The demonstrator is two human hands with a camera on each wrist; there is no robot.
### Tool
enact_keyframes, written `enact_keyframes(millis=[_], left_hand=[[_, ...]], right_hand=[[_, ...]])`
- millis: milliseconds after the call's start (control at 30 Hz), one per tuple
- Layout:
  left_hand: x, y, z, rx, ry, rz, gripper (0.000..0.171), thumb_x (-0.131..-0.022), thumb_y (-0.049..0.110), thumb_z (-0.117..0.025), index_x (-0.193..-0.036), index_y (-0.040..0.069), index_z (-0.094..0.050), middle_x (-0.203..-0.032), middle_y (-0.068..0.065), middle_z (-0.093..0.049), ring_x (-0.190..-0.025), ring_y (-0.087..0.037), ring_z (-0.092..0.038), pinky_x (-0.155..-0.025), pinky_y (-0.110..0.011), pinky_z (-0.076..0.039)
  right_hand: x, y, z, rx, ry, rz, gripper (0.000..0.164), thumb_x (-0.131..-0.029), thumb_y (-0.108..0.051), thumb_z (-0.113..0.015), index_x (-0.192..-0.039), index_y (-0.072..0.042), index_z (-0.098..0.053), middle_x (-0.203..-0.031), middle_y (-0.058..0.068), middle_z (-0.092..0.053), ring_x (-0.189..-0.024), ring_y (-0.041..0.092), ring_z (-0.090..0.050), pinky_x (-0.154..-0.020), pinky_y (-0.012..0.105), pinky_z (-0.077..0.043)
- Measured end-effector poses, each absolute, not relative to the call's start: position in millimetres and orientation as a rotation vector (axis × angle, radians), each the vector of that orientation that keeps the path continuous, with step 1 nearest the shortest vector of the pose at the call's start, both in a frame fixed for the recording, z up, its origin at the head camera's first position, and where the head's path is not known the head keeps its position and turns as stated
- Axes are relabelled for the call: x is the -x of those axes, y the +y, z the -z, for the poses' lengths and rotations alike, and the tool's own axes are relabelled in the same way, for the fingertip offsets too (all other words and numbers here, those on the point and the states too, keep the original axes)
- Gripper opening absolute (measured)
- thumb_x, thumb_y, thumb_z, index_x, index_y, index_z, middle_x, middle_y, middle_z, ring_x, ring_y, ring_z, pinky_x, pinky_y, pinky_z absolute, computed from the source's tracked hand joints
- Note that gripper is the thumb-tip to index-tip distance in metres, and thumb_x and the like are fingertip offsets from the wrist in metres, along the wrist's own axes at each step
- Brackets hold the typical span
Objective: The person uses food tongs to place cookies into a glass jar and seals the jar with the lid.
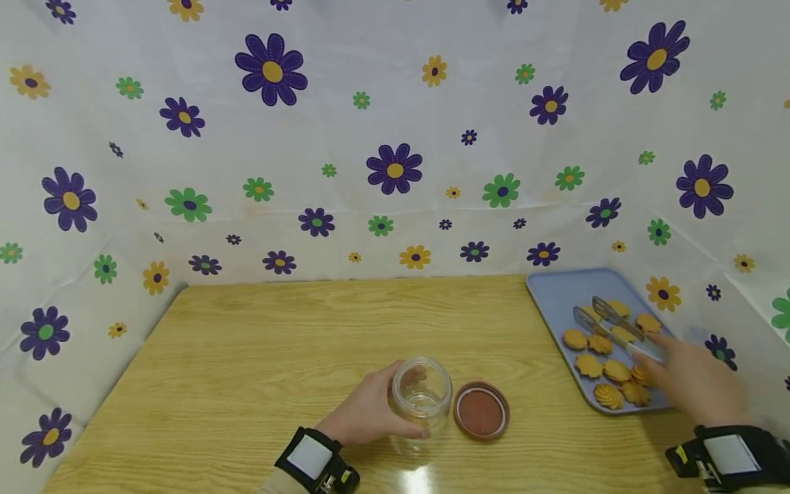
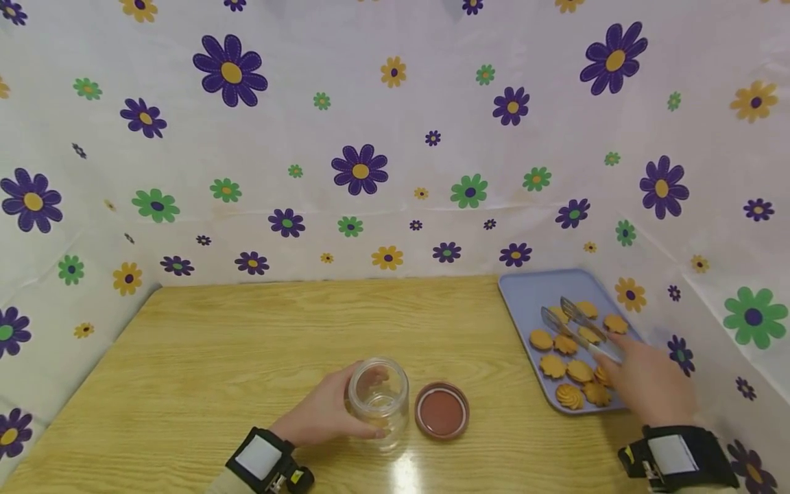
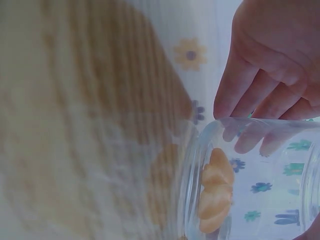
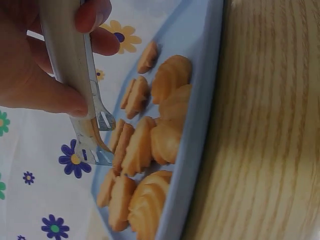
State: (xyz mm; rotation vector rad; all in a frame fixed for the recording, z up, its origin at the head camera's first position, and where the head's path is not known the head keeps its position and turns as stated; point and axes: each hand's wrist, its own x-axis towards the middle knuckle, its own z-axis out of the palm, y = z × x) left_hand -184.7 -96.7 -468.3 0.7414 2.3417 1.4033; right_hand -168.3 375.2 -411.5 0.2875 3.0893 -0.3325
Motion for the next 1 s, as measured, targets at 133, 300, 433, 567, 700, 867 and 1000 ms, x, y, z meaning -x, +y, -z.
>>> enact_keyframes(millis=[133,300,433,567,700,867,1000], left_hand=[[184.0,-96.5,467.6,-0.751,2.341,-1.406,0.086,-0.069,0.039,-0.092,-0.142,0.022,-0.05,-0.131,0.004,-0.062,-0.121,-0.016,-0.058,-0.104,-0.036,-0.046],[183.8,-96.9,467.1,-0.739,2.336,-1.406,0.085,-0.07,0.039,-0.092,-0.143,0.022,-0.05,-0.132,0.006,-0.062,-0.122,-0.015,-0.058,-0.104,-0.035,-0.046],[184.2,-97.0,467.0,-0.725,2.337,-1.403,0.085,-0.07,0.038,-0.092,-0.142,0.023,-0.05,-0.13,0.007,-0.062,-0.121,-0.015,-0.058,-0.103,-0.036,-0.046],[184.0,-97.0,467.9,-0.727,2.345,-1.397,0.086,-0.07,0.04,-0.092,-0.142,0.022,-0.05,-0.131,0.006,-0.062,-0.121,-0.015,-0.058,-0.103,-0.036,-0.046],[183.9,-97.2,469.6,-0.736,2.341,-1.413,0.086,-0.069,0.042,-0.091,-0.142,0.02,-0.051,-0.132,0.005,-0.062,-0.122,-0.016,-0.058,-0.104,-0.035,-0.046],[185.0,-97.5,471.2,-0.744,2.342,-1.429,0.085,-0.069,0.043,-0.091,-0.141,0.021,-0.052,-0.131,0.005,-0.063,-0.122,-0.016,-0.058,-0.104,-0.034,-0.046],[185.2,-98.5,470.6,-0.755,2.349,-1.423,0.085,-0.068,0.044,-0.092,-0.14,0.02,-0.053,-0.13,0.005,-0.063,-0.122,-0.016,-0.058,-0.105,-0.035,-0.045]], right_hand=[[169.8,372.9,413.3,-0.289,3.115,0.276,0.064,-0.094,-0.035,-0.067,-0.134,0.013,-0.051,-0.089,0.028,-0.065,-0.062,0.025,-0.056,-0.049,0.034,-0.038],[171.3,372.3,416.8,-0.268,3.179,0.246,0.06,-0.095,-0.032,-0.066,-0.132,0.013,-0.053,-0.072,0.018,-0.064,-0.057,0.023,-0.053,-0.047,0.035,-0.039],[172.3,373.1,419.5,-0.229,3.238,0.225,0.057,-0.094,-0.031,-0.067,-0.128,0.013,-0.057,-0.077,0.026,-0.066,-0.059,0.032,-0.061,-0.049,0.045,-0.047],[172.3,372.4,421.9,-0.238,3.258,0.217,0.053,-0.094,-0.029,-0.068,-0.128,0.01,-0.059,-0.078,0.028,-0.065,-0.057,0.032,-0.06,-0.045,0.044,-0.045],[172.7,371.3,423.2,-0.277,3.28,0.202,0.045,-0.094,-0.024,-0.067,-0.126,0.008,-0.061,-0.068,0.019,-0.061,-0.052,0.023,-0.05,-0.043,0.035,-0.035],[172.6,371.7,426.4,-0.318,3.324,0.169,0.042,-0.095,-0.022,-0.067,-0.124,0.008,-0.061,-0.068,0.017,-0.058,-0.054,0.024,-0.048,-0.045,0.035,-0.034],[167.1,363.0,418.7,-0.216,3.44,0.254,0.042,-0.097,-0.022,-0.066,-0.128,0.006,-0.06,-0.058,0.008,-0.049,-0.047,0.021,-0.042,-0.043,0.032,-0.028]])
